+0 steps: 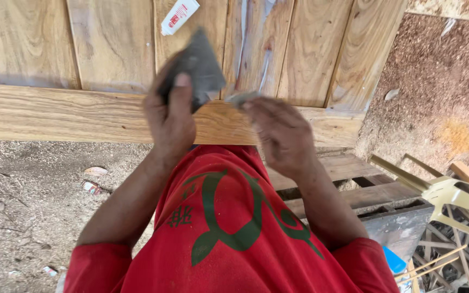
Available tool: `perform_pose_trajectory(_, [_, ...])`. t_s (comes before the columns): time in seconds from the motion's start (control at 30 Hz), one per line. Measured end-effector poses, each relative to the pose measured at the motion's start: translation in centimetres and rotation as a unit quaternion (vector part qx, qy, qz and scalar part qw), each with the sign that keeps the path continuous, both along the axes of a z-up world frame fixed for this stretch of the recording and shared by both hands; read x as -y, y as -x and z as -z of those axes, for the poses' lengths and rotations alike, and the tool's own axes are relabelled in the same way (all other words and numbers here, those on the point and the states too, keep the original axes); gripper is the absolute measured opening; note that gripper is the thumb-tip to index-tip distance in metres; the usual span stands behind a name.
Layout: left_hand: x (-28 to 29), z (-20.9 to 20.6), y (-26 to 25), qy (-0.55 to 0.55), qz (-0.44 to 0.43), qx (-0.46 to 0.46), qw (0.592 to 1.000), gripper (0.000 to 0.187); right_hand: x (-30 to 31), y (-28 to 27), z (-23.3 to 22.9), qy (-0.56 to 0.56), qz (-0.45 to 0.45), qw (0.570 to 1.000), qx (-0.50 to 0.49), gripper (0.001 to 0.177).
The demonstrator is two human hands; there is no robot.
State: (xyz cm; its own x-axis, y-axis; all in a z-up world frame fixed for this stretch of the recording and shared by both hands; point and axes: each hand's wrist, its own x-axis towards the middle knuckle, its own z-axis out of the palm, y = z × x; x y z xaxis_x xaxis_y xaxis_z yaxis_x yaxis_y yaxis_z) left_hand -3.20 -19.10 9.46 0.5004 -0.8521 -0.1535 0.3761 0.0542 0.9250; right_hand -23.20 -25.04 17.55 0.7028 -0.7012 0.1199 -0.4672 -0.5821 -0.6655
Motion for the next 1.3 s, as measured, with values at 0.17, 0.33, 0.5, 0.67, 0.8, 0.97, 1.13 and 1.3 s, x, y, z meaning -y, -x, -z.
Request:
perform_pose_trajectory(0.17, [2.3,-0.3,1.4,-0.018,0.055,-0.264,0.963,0.032,-1.5,-0.9,0.8,-0.036,0.160,0.978,0.128,0.033])
perform_pose_trajectory(0.33, [2.9,1.4,0.9,0.010,0.044,-0.261,0.964,0.030,-0.2,-0.5,0.8,0.113,0.109,0.987,-0.044,0.031])
perform_pose_trajectory(0.5, [4.2,0.4,2.1,0.033,0.028,-0.117,0.992,0.031,0.7,0.3,1.7,0.141,-0.014,0.987,-0.077,0.040])
perform_pose_trajectory(0.67, [5.5,1.0,-0.7,-0.001,-0.093,-0.087,0.992,0.033,5.0,1.5,5.6,-0.073,0.006,0.992,-0.107,0.031])
perform_pose_trajectory(0.8, [2.1,2.9,-1.6,-0.084,-0.107,0.006,0.991,0.036,14.2,3.6,9.4,-0.050,0.006,0.993,-0.110,0.035])
perform_pose_trajectory(0.97, [-1.9,4.4,1.5,-0.166,-0.136,-0.030,0.976,0.033,23.9,4.3,14.2,0.077,-0.125,0.960,-0.240,0.038])
perform_pose_trajectory(1.13, [-3.2,4.8,3.5,-0.168,-0.173,-0.076,0.967,0.029,26.7,3.0,18.5,0.190,-0.202,0.906,-0.320,0.035])
perform_pose_trajectory(1.3, [-3.1,4.9,4.0,-0.176,-0.185,-0.095,0.962,0.029,21.1,4.3,19.9,0.205,-0.192,0.905,-0.319,0.050])
